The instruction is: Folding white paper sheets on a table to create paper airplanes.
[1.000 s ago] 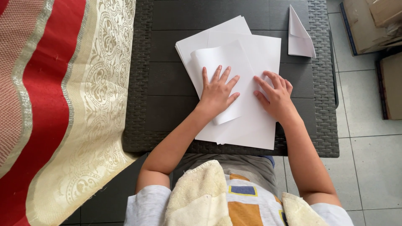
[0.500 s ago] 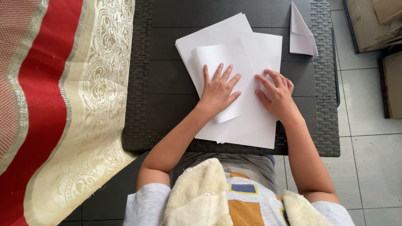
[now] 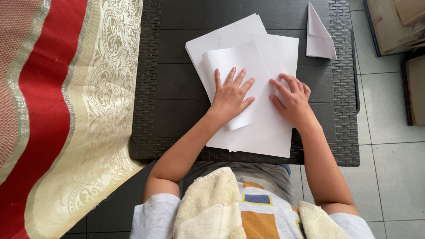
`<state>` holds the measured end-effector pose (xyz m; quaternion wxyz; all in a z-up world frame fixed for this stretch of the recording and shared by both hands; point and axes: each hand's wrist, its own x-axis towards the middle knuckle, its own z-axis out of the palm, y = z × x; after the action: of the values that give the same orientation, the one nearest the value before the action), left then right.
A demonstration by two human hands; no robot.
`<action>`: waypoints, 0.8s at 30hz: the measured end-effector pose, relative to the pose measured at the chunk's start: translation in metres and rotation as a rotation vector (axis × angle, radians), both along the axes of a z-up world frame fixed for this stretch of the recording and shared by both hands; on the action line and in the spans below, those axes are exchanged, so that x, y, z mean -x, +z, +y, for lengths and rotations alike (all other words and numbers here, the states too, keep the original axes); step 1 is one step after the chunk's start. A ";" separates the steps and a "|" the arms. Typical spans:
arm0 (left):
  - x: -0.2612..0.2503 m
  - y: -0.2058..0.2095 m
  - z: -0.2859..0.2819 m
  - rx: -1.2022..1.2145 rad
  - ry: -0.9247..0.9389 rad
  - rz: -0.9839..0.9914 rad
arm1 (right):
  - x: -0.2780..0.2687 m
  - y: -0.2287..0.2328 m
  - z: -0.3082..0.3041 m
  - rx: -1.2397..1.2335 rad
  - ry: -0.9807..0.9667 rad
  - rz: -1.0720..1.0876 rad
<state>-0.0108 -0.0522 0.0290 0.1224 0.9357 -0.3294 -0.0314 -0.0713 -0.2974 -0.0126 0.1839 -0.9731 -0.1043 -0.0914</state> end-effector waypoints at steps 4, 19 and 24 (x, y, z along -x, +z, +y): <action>0.000 -0.002 0.001 0.002 0.002 -0.010 | 0.000 0.000 0.001 0.004 -0.002 -0.003; -0.002 -0.019 0.004 0.054 0.020 0.023 | -0.021 0.063 0.055 0.020 0.079 0.033; 0.000 -0.025 0.001 0.022 0.045 -0.023 | -0.071 0.027 0.076 -0.398 0.287 0.071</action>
<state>-0.0109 -0.0515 0.0040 0.1297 0.9417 -0.3102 -0.0143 0.0001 -0.2216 0.0146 0.3867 -0.8955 -0.2150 -0.0489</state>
